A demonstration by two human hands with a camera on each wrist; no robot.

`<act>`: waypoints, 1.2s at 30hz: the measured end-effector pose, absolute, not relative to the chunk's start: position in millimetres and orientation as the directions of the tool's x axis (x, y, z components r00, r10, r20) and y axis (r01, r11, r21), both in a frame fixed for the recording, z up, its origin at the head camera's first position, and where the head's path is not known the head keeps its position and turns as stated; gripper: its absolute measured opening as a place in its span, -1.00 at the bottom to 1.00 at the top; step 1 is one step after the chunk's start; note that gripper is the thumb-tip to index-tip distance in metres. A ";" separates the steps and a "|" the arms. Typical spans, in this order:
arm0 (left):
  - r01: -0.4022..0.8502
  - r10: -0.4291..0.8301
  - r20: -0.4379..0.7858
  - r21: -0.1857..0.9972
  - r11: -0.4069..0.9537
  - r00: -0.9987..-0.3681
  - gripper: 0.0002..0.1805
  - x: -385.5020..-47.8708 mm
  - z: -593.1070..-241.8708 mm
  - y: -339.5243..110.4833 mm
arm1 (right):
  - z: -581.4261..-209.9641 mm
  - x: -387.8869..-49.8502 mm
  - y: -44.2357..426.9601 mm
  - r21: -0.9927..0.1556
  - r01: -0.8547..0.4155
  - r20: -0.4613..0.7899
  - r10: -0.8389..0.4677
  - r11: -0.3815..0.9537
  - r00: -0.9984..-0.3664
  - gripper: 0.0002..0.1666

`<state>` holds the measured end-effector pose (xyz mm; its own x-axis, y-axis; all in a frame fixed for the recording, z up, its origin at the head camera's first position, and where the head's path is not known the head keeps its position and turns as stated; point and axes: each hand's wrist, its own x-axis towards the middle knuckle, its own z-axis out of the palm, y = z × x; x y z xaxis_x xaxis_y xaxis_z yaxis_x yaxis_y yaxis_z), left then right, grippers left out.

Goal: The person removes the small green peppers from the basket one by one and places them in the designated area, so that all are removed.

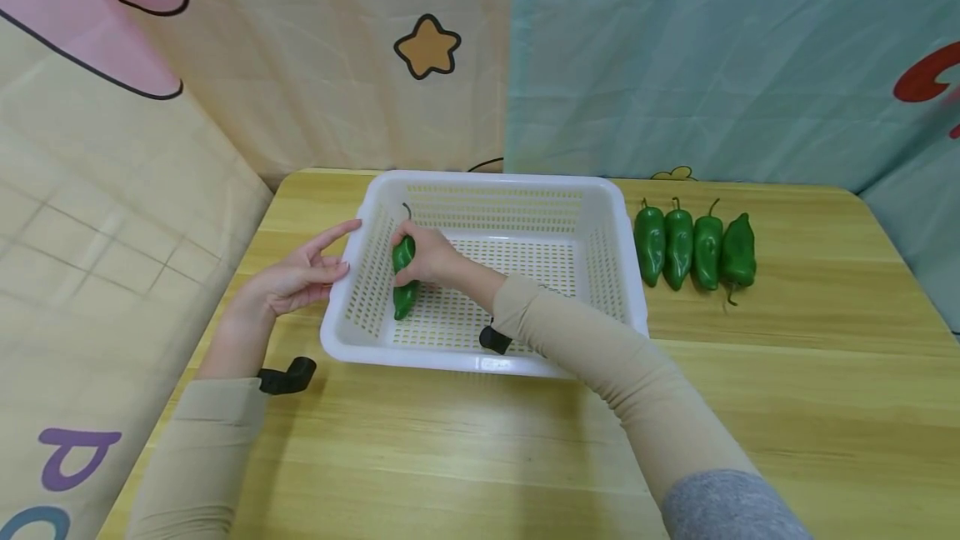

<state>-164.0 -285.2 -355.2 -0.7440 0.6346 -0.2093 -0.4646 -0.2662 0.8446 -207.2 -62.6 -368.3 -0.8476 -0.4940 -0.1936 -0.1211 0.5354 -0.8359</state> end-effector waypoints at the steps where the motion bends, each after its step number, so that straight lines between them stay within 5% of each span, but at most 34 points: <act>1: -0.463 0.634 -0.209 0.846 -0.264 -0.744 -0.34 -164.2 -355.0 -285.1 | -367.9 -207.7 -62.5 -0.834 -0.133 -0.177 -0.488 0.535 -0.854 -0.35; 14: -0.461 0.620 -0.228 0.853 -0.245 -0.751 -0.29 -164.4 -352.8 -283.7 | -363.7 -211.0 -64.4 -0.903 -0.145 -0.049 -0.431 0.405 -0.901 -0.39; 25: -0.461 0.618 -0.235 0.855 -0.235 -0.750 -0.29 -163.8 -352.9 -283.9 | -355.9 -210.1 -64.6 -0.994 0.038 -0.085 -0.482 0.106 -0.872 -0.38; 36: -0.453 0.620 -0.232 0.863 -0.224 -0.749 -0.28 -162.9 -353.1 -284.8 | -347.2 -208.7 -57.9 -0.991 0.114 -0.132 -0.513 0.067 -0.848 -0.36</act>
